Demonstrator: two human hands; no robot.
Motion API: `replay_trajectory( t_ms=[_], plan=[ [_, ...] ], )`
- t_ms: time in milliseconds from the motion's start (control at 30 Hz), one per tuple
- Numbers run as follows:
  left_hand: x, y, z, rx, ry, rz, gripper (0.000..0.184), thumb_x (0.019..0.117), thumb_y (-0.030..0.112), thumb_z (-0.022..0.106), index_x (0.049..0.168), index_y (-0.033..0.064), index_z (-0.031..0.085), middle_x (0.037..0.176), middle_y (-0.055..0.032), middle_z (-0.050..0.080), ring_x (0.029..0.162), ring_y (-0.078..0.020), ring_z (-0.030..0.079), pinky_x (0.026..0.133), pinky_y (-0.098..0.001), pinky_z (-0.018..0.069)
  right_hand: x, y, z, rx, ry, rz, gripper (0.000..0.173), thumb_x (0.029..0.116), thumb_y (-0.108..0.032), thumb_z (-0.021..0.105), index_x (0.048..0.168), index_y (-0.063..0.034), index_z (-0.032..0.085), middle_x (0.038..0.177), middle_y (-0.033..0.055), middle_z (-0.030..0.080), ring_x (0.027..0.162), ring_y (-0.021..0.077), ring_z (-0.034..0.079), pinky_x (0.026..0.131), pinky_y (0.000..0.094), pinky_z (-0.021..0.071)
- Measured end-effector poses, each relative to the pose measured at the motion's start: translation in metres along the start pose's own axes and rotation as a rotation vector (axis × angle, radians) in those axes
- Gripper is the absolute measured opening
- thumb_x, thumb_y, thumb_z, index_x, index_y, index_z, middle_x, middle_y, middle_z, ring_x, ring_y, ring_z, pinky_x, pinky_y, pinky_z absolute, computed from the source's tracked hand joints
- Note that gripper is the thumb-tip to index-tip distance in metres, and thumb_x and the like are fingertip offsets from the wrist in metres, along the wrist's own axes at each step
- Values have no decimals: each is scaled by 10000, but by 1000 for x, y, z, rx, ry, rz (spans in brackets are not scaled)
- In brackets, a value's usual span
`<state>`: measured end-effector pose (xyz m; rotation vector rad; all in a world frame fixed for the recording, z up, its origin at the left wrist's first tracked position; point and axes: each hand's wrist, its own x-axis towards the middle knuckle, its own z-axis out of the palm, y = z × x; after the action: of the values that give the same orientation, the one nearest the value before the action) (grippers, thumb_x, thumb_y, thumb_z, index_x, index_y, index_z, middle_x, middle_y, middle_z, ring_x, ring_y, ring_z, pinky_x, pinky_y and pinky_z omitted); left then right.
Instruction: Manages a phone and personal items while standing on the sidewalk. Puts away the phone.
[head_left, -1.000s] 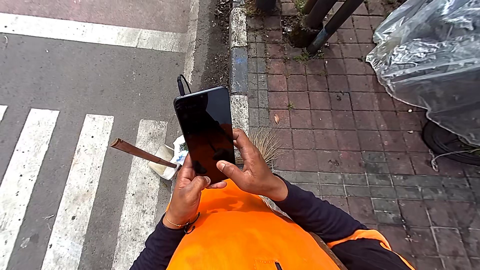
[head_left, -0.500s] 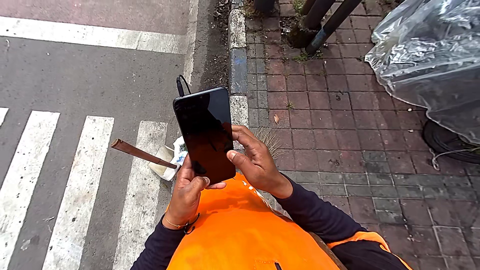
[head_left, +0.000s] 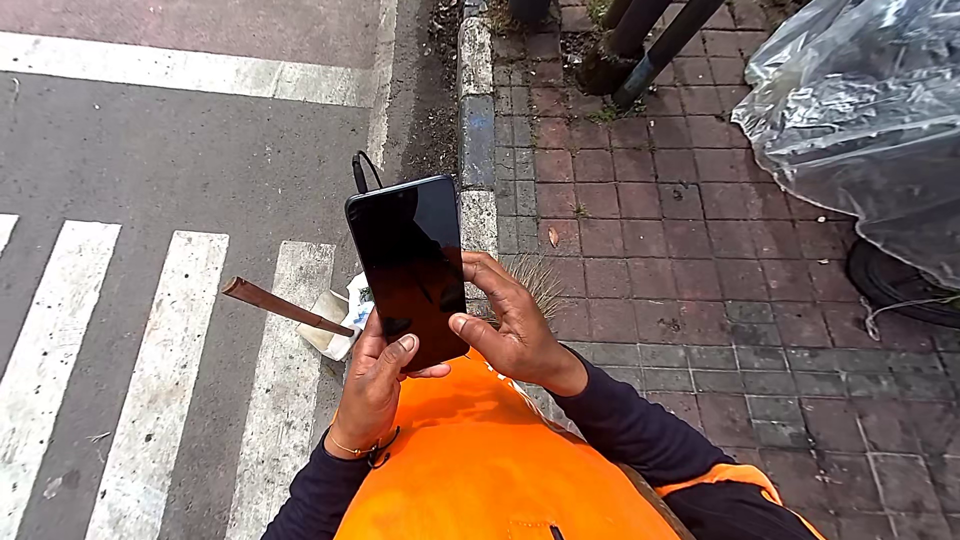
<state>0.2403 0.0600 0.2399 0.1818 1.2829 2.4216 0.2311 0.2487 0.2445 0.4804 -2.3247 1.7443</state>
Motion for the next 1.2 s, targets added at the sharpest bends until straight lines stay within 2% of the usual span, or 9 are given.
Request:
replay_trajectory(
  t_ms=[167, 367, 700, 900, 1200],
  plan=[
    [1, 1, 0, 6, 0, -5, 296, 1045, 289, 545, 1311, 164, 509, 1164, -19, 720, 990, -188, 745, 748, -369, 660, 0, 0, -1, -16, -2, -6, 356, 912, -162, 584, 1197, 33, 670, 1290, 132, 617, 1240, 161, 564, 1025, 316, 493],
    [0, 1, 1, 10, 34, -40, 493, 1024, 515, 520, 1347, 147, 464, 1169, -28, 716, 985, -197, 746, 727, -368, 662, -1, -1, -2, -20, -1, 5, 358, 912, -162, 590, 1203, 29, 673, 1299, 130, 616, 1237, 158, 565, 1023, 310, 492],
    [0, 1, 4, 28, 73, -55, 448, 1054, 477, 477, 1316, 114, 474, 1139, -41, 722, 957, -196, 751, 710, -361, 662, -2, -1, -2, -37, 2, 2, 357, 911, -164, 593, 1197, 30, 678, 1288, 132, 623, 1223, 158, 570, 1014, 305, 491],
    [1, 0, 3, 12, 80, -43, 396, 1067, 451, 456, 1238, 106, 547, 1101, -46, 740, 927, -193, 758, 701, -359, 661, -1, 0, -2, -43, -5, 2, 356, 914, -172, 595, 1201, 23, 676, 1289, 129, 627, 1221, 165, 573, 1014, 321, 493],
    [3, 0, 3, 7, 113, -56, 380, 1089, 421, 399, 1252, 100, 519, 1090, -54, 739, 915, -193, 758, 689, -352, 660, 1, 1, -2, -46, -26, 0, 383, 908, -174, 596, 1227, 25, 669, 1296, 129, 627, 1218, 164, 574, 1010, 321, 493]
  ],
)
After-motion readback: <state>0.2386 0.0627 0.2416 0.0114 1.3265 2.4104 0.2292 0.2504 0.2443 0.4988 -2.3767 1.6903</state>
